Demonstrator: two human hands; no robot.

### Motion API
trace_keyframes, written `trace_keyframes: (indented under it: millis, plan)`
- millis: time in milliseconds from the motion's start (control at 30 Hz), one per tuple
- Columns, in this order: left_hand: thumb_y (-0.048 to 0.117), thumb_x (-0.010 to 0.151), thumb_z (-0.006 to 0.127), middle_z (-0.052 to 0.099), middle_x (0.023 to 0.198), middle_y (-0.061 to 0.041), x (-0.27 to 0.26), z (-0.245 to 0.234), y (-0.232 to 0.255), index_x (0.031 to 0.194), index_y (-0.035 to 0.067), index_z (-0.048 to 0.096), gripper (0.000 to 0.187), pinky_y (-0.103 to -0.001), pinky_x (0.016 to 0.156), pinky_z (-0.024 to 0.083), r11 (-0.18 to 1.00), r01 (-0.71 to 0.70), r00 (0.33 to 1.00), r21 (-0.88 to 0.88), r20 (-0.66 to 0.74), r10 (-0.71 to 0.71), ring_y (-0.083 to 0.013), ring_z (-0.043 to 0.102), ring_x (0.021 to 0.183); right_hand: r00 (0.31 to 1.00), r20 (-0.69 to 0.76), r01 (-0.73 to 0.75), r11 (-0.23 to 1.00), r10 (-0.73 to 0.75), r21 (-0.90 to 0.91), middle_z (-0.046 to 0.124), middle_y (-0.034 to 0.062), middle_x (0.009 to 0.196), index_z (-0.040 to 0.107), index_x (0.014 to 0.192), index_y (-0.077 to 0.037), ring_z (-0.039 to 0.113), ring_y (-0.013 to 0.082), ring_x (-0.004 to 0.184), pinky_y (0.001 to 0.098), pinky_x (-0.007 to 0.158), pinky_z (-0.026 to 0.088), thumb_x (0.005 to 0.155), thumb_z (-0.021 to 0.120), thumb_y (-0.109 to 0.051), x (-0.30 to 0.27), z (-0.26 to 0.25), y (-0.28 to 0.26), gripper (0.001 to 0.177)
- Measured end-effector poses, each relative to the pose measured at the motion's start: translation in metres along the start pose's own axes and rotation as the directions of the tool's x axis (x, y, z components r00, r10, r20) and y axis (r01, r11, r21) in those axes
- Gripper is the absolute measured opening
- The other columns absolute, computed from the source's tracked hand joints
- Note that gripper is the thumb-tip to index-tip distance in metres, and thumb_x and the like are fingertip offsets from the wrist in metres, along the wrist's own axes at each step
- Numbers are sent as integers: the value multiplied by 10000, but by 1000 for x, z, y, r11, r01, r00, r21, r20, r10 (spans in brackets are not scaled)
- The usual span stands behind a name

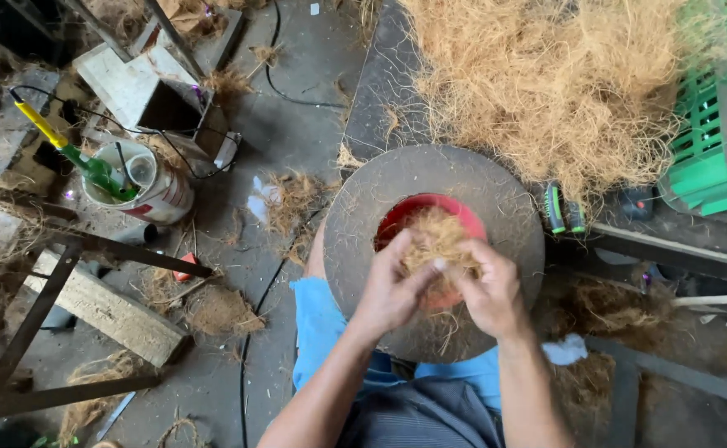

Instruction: The person repeatedly pulls clumps of coconut fiber from a pile on a table, separates the strands by hand, and places them into a red bowl. The person continues this process throughout the clip, handling the fiber by hand without using tools.

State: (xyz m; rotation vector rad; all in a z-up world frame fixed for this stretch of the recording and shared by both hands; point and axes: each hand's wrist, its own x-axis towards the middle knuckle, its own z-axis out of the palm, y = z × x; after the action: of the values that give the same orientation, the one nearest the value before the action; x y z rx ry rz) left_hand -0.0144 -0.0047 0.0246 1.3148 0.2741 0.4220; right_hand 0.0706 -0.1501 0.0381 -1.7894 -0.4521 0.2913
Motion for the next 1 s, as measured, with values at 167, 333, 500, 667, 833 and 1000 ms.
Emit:
trace_keyframes:
  millis: [167,333,500,667,833,1000]
  plan:
    - [115,857,760,631,699,-28,-1,-9,0,938,72,705,107,-284,629,446,998,33,988,-48,-152,-40,-139,545,656,978,-195,85,996,-76,38,687,116,869,703,1051,-77,591,186,754,326,759,530,937,679,-128,9,-41,22,127]
    - [343,940,573,534,1260,-277,3,16,23,1343,123,471,471,-550,955,486,996,91,989,-20,120,-88,-407,562,1149,905,73,419,908,-419,16,339,229,1524,430,1341,-30,212,379,1459,570,1215,136,836,710,-466,5,-3,-41,723]
    - [373,878,603,444,1342,-342,4,8,53,1442,-26,350,736,-611,979,411,995,-7,976,-98,217,29,-504,466,1220,931,-73,342,926,-357,-159,674,196,1135,645,1189,7,626,342,1141,463,1052,442,839,661,32,16,-39,-25,351]
    - [216,941,652,667,941,-194,8,-15,21,1106,5,629,269,-396,668,561,983,-17,987,182,-153,45,-295,662,843,960,-6,274,940,-281,-202,743,120,1022,726,1106,-46,693,220,1018,382,952,512,811,742,-7,25,-58,-38,298]
    - [278,815,768,611,1271,-178,-2,2,-22,1119,40,672,398,-442,916,532,500,-278,949,820,315,11,-350,585,1207,928,-11,358,901,-372,-246,721,134,1077,713,1148,-47,673,241,1045,420,963,506,820,704,26,29,-59,-37,336]
    - [215,942,597,441,1324,-258,5,12,5,1324,20,396,474,-543,1033,351,980,-21,996,200,91,3,-450,382,1287,886,-10,438,844,-464,-309,693,164,1070,689,1123,-14,670,318,1027,449,939,505,838,707,48,22,-58,-45,292]
